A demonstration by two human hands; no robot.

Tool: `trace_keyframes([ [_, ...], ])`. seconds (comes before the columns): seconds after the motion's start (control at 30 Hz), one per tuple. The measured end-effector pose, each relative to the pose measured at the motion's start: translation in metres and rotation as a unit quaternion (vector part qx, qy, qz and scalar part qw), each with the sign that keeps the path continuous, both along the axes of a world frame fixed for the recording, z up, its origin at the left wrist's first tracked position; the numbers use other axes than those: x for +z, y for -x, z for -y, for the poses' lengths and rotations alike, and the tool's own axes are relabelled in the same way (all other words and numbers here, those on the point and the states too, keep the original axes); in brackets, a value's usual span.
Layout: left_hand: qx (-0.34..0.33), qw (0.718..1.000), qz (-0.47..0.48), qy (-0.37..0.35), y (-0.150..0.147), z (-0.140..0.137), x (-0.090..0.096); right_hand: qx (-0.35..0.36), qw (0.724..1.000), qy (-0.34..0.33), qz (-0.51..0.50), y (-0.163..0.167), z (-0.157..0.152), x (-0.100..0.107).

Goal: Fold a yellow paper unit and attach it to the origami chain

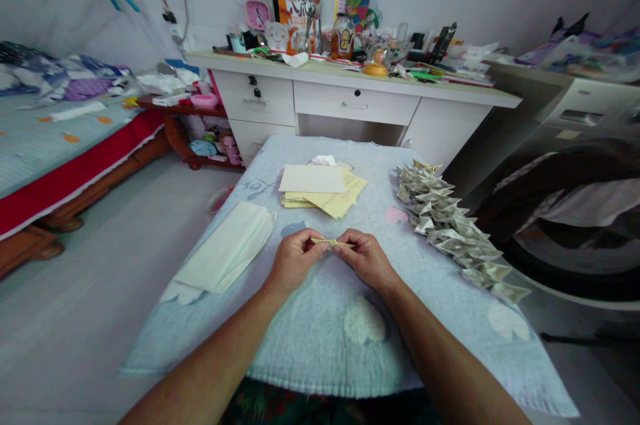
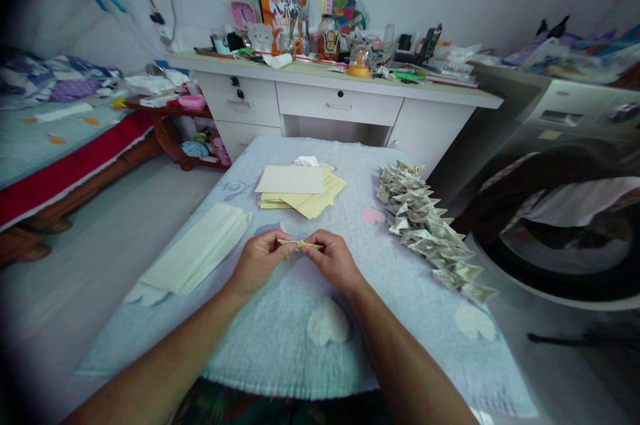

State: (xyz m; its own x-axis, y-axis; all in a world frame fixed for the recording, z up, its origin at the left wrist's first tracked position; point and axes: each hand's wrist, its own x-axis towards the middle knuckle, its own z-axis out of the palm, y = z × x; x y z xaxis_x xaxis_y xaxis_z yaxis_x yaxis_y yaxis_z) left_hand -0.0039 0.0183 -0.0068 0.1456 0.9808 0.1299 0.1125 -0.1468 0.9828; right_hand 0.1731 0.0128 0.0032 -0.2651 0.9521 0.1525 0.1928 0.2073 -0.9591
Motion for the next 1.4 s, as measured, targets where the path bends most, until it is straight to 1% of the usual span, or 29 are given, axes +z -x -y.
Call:
trace_keyframes([
  [0.07, 0.022, 1.000, -0.012, -0.005, -0.001, 0.000, -0.002, -0.030, 0.997, -0.052, 0.039, 0.002, 0.001, 0.001],
  [0.13, 0.031, 1.000, -0.005, 0.002, -0.002, 0.000, -0.003, -0.048, 0.991, -0.104, 0.076, 0.004, 0.001, 0.002],
  [0.2, 0.026, 0.999, 0.016, 0.015, -0.002, -0.001, -0.003, -0.052, 0.986, -0.134, 0.090, 0.005, 0.002, 0.003],
  [0.23, 0.022, 0.999, 0.028, 0.022, -0.002, -0.001, -0.003, -0.050, 0.985, -0.137, 0.088, 0.004, 0.002, 0.003],
  [0.3, 0.011, 0.998, 0.050, 0.036, -0.002, -0.002, -0.001, -0.047, 0.988, -0.126, 0.074, 0.003, 0.002, 0.003],
  [0.43, -0.020, 0.995, 0.077, 0.062, -0.003, -0.001, 0.005, -0.041, 0.996, -0.069, 0.027, 0.001, 0.002, 0.001],
  [0.53, -0.043, 0.996, 0.063, 0.055, -0.002, 0.000, 0.007, -0.019, 1.000, -0.014, -0.019, 0.000, 0.002, 0.000],
  [0.6, -0.041, 0.997, 0.044, 0.041, -0.001, 0.000, 0.007, 0.002, 0.999, 0.016, -0.039, -0.001, 0.002, 0.000],
  [0.67, -0.032, 0.998, 0.032, 0.032, 0.000, 0.000, 0.006, 0.017, 0.998, 0.032, -0.043, -0.001, 0.002, 0.001],
  [0.83, -0.016, 0.999, 0.029, 0.032, 0.001, 0.001, 0.008, 0.011, 0.999, 0.032, -0.024, -0.004, 0.002, 0.004],
  [0.97, -0.009, 0.998, 0.056, 0.038, -0.001, 0.002, 0.010, -0.001, 1.000, 0.019, -0.023, -0.004, 0.003, 0.005],
  [1.07, -0.007, 0.997, 0.066, 0.043, -0.001, 0.002, 0.009, 0.003, 0.999, 0.022, -0.034, -0.003, 0.004, 0.005],
  [1.27, -0.009, 0.999, 0.037, 0.027, 0.000, 0.001, 0.007, 0.009, 0.999, 0.020, -0.038, -0.003, 0.003, 0.002],
  [1.4, -0.012, 0.998, 0.049, 0.045, -0.001, 0.001, 0.009, 0.015, 0.998, 0.042, -0.054, -0.005, 0.003, 0.000],
])
